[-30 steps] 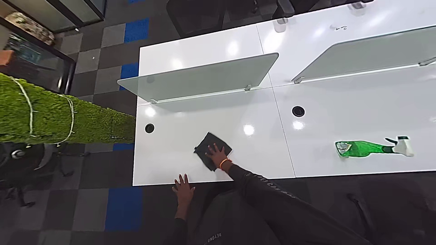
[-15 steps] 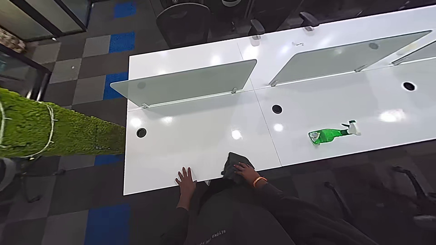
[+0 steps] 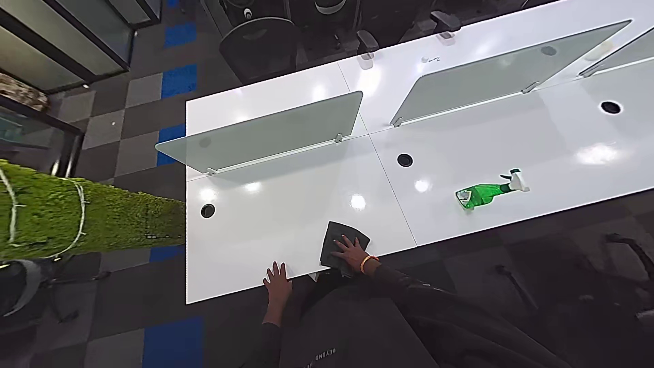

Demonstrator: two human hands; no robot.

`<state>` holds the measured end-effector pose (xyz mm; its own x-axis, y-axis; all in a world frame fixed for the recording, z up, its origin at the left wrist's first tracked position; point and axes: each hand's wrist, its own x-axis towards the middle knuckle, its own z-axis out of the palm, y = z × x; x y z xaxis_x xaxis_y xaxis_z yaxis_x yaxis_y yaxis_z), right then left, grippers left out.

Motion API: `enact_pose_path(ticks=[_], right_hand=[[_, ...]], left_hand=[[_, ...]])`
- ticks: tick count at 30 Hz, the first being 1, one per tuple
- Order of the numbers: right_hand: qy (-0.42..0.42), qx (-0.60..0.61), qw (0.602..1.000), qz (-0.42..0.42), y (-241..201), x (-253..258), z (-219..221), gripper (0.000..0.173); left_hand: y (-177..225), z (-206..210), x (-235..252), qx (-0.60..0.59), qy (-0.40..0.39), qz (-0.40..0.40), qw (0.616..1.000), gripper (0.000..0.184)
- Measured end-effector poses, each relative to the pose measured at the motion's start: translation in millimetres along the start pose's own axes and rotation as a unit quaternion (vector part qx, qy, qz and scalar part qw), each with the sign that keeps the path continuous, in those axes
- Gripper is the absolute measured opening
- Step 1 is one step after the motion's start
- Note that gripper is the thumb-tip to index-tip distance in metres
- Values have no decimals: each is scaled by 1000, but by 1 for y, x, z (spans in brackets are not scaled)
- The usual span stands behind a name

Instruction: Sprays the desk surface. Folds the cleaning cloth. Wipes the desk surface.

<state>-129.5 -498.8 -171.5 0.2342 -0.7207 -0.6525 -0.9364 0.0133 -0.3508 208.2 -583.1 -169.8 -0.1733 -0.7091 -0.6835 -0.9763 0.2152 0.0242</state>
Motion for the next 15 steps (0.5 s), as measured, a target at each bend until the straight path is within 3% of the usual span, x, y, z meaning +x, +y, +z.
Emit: enact_pose_path(ticks=[3,10,15], right_hand=[[-11,-15,1000,-19,-2,13,0,109],[-2,-3,999,-41,19,8,-2,92],[24,23,999,-25,70,-9,-5,84]], left_hand=[[18,2,-5,-3,6,0,1000,78],[90,1,-21,-23,5,7,1000,78],[136,5,-30,-17,-18,14,1000,78]])
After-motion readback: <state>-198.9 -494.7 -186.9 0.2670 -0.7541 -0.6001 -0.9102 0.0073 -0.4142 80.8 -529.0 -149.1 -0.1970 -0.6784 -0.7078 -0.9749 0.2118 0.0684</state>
